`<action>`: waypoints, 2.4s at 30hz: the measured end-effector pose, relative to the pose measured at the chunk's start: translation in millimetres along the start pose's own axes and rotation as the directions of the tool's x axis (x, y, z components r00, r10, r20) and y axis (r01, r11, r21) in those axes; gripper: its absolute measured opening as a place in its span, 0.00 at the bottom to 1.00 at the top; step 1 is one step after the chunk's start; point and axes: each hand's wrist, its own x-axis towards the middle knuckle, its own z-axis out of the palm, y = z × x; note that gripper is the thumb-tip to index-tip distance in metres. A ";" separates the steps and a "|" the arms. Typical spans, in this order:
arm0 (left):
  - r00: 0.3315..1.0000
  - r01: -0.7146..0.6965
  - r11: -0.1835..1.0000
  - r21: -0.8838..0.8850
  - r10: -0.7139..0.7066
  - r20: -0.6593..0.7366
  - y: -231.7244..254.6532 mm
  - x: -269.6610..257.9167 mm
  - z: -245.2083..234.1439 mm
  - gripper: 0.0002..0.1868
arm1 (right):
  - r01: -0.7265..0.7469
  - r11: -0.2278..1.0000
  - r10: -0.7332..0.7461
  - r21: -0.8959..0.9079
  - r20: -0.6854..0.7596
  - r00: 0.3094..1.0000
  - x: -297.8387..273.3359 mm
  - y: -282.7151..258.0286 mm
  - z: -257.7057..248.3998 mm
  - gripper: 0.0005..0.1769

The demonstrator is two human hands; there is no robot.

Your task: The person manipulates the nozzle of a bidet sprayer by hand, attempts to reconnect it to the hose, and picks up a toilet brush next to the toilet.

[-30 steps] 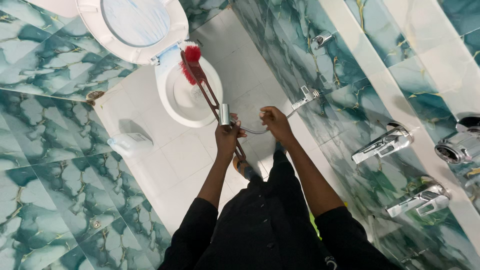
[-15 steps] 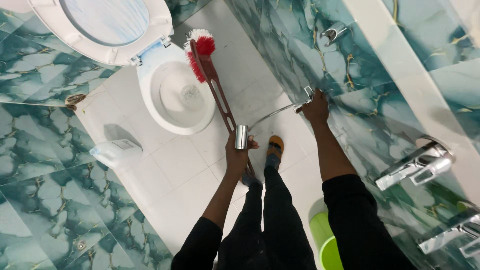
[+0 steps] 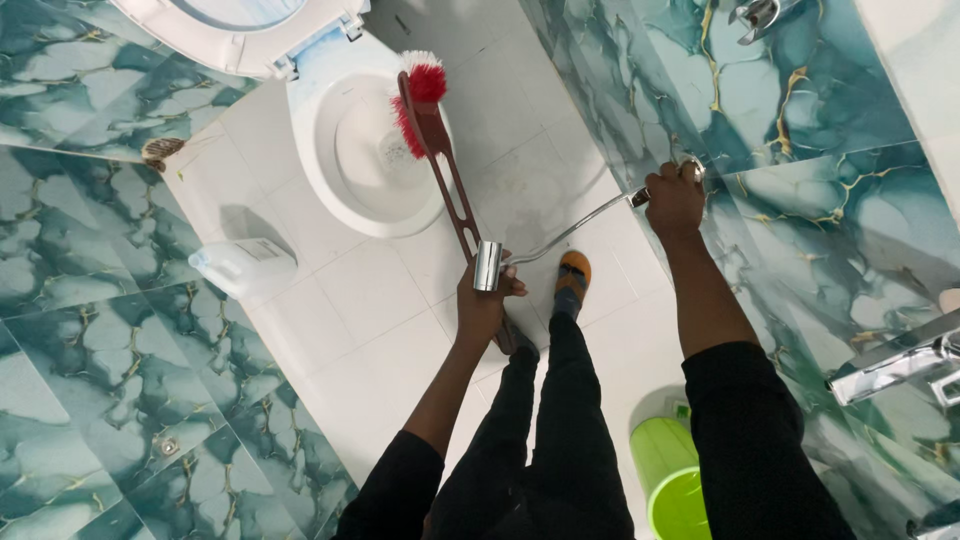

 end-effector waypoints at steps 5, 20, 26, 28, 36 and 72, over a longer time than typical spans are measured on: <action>0.998 0.027 0.992 0.120 -0.020 -0.055 10.3 -4.5 -6.4 0.16 | -0.041 0.979 0.030 0.200 0.055 0.998 5.8 13.1 8.8 0.14; 0.989 0.050 0.992 0.112 -0.034 -0.141 30.4 -11.1 -0.5 0.15 | -0.476 0.816 0.526 0.327 -0.080 0.847 -16.6 -26.8 -2.9 0.45; 0.982 0.051 0.974 0.222 -0.008 -0.188 54.4 -25.8 11.1 0.16 | -0.323 0.155 0.331 0.934 0.259 0.908 -101.1 -146.9 -26.9 0.29; 0.981 0.051 0.957 0.285 0.006 -0.196 64.4 -28.6 6.7 0.17 | -0.215 0.138 -0.064 0.967 0.226 0.972 -122.7 -193.0 -84.1 0.25; 0.951 -0.156 0.881 0.447 0.257 -0.174 51.3 -69.3 -29.2 0.07 | 0.109 0.252 -0.394 0.961 -0.001 0.919 -156.9 -264.6 -242.5 0.40; 0.978 -0.005 0.915 0.403 0.088 -0.187 112.8 -87.5 19.0 0.10 | -0.001 0.193 -0.517 0.981 0.103 0.850 -134.9 -236.3 -256.1 0.39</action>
